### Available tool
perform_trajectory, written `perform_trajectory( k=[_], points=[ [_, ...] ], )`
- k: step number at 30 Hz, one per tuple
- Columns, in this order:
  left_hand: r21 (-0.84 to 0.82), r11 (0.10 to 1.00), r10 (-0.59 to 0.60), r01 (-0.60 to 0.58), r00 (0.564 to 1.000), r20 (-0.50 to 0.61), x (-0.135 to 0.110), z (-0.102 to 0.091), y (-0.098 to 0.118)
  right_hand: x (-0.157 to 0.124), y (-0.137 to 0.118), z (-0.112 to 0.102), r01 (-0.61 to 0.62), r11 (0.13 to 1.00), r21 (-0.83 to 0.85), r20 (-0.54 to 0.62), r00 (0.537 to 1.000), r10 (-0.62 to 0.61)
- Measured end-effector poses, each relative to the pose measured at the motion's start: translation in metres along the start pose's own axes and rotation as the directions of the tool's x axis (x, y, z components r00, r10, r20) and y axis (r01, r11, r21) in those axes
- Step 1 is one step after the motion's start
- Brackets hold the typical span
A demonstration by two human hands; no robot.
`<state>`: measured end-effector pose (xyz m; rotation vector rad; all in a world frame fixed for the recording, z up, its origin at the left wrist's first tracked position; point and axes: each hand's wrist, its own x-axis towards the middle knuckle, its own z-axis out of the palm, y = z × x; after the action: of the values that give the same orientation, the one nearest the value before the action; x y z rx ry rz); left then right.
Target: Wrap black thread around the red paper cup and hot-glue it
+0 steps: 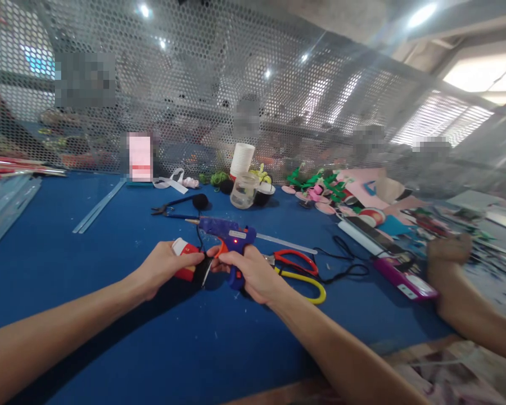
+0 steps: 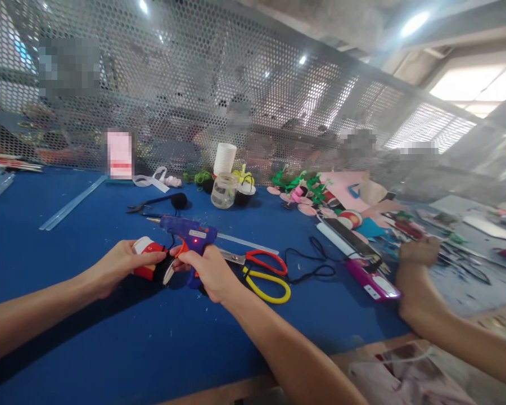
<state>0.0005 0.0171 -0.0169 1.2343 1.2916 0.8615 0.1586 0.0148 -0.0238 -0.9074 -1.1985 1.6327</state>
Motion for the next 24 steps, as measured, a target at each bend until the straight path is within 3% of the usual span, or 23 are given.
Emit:
perform_trajectory(
  k=[5,10,14,20,24],
  points=[
    [0.032,0.999,0.040,-0.039,0.999,-0.027,-0.001,-0.004,-0.002,0.000,-0.004,-0.003,0.060,0.983,-0.176,-0.024,0.998,-0.065],
    [0.192,0.977,0.104,-0.089,0.992,-0.067,0.001,-0.011,-0.004,-0.002,-0.014,-0.011,0.112,0.956,-0.270,-0.068,0.989,-0.135],
    [0.251,0.965,0.072,-0.072,0.997,0.008,0.000,-0.015,-0.001,-0.005,-0.018,-0.013,0.160,0.932,-0.327,-0.057,0.980,-0.188],
    [0.283,0.958,0.012,-0.051,0.990,0.137,0.000,-0.018,0.003,-0.008,-0.019,-0.013,0.125,0.902,-0.414,-0.032,0.988,-0.151],
    [0.229,0.973,-0.007,-0.013,0.996,0.086,0.002,-0.021,0.002,-0.014,-0.026,-0.016,0.092,0.835,-0.543,-0.025,0.992,-0.126]
  ],
)
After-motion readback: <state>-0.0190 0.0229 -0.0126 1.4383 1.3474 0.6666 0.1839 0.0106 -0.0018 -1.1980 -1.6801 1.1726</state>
